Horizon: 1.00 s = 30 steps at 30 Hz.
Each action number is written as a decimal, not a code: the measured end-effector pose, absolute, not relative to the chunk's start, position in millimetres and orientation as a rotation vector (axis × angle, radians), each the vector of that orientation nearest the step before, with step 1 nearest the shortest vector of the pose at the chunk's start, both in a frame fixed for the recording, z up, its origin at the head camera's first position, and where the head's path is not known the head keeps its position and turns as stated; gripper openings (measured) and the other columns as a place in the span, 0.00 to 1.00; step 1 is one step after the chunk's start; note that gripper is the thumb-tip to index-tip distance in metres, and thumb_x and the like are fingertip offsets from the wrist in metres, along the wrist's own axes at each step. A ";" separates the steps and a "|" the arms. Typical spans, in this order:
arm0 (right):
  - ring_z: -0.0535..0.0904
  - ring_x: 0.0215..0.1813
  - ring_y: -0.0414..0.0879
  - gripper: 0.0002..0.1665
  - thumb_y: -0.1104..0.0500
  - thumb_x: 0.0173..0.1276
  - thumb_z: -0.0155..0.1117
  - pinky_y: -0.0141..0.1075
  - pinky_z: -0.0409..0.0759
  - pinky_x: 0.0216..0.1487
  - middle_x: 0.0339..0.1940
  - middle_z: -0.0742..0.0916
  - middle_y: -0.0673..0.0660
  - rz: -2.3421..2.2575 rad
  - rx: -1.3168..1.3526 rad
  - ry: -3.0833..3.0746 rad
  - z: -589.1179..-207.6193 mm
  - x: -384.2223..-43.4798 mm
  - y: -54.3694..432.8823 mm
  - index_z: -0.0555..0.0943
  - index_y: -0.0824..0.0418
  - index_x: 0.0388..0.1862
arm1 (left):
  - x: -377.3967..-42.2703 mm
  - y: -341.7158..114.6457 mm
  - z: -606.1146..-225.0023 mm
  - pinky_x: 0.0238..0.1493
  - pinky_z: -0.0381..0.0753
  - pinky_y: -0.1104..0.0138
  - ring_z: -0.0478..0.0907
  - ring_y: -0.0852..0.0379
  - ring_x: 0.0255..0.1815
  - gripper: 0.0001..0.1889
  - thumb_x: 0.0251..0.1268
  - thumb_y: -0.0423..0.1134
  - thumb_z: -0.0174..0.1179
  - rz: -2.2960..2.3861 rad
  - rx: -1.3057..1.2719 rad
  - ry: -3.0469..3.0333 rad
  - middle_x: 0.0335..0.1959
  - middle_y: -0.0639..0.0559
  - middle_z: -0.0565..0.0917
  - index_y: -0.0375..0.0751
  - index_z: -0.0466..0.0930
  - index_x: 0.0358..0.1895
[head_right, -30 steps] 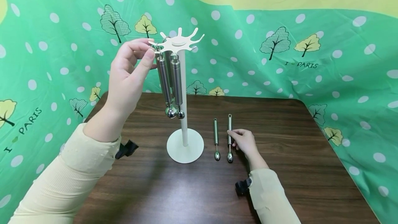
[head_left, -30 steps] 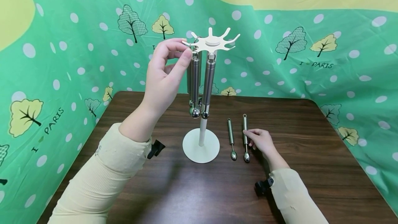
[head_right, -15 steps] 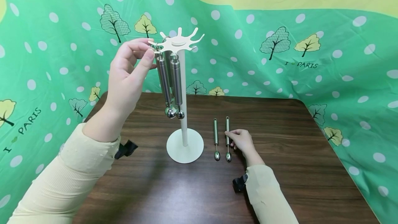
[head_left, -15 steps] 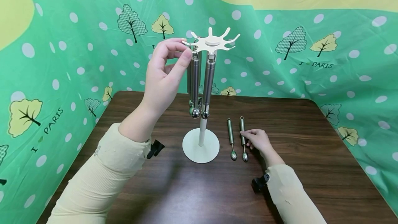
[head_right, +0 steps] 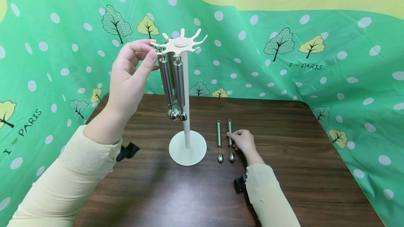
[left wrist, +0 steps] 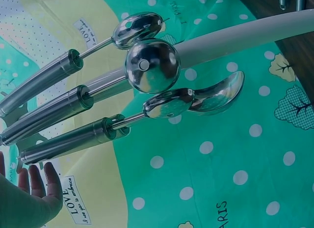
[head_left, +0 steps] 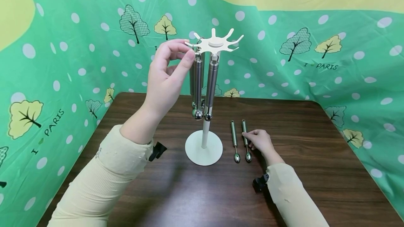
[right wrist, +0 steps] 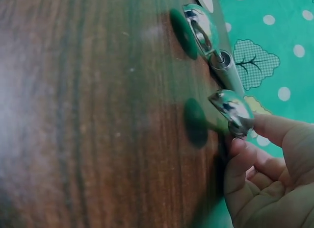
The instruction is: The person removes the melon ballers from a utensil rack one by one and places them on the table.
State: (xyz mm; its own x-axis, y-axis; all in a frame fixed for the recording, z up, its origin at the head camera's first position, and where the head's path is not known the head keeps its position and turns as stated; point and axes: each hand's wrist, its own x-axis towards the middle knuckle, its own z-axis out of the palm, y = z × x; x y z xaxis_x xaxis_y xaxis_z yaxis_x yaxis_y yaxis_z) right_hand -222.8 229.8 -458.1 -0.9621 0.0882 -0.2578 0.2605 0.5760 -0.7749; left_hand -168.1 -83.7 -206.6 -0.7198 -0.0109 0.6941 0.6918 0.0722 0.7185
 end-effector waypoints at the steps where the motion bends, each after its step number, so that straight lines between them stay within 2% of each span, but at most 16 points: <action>1: 0.77 0.20 0.40 0.25 0.49 0.70 0.63 0.33 0.80 0.23 0.18 0.82 0.51 -1.326 0.297 2.625 -458.6 -222.5 229.6 0.83 0.71 0.49 | -168.2 -83.7 -206.6 0.43 0.81 0.68 0.76 0.55 0.47 0.08 0.72 0.33 0.55 -1.700 -0.673 -1.820 0.59 0.42 0.75 0.30 0.75 0.47; 11: 0.78 0.18 0.41 0.23 0.49 0.69 0.65 0.36 0.83 0.23 0.19 0.83 0.52 -1.319 0.298 2.718 -463.3 -218.0 224.8 0.84 0.70 0.46 | -167.4 -83.9 -206.3 0.44 0.81 0.68 0.76 0.55 0.48 0.09 0.72 0.33 0.55 -1.699 -0.659 -1.834 0.59 0.45 0.75 0.30 0.75 0.47; 30: 0.78 0.18 0.40 0.21 0.51 0.67 0.65 0.34 0.82 0.21 0.19 0.83 0.55 -1.293 0.350 2.758 -465.9 -218.9 222.8 0.81 0.69 0.43 | -167.6 -83.5 -205.9 0.44 0.80 0.69 0.76 0.55 0.48 0.09 0.72 0.33 0.55 -1.711 -0.661 -1.826 0.59 0.44 0.76 0.30 0.75 0.47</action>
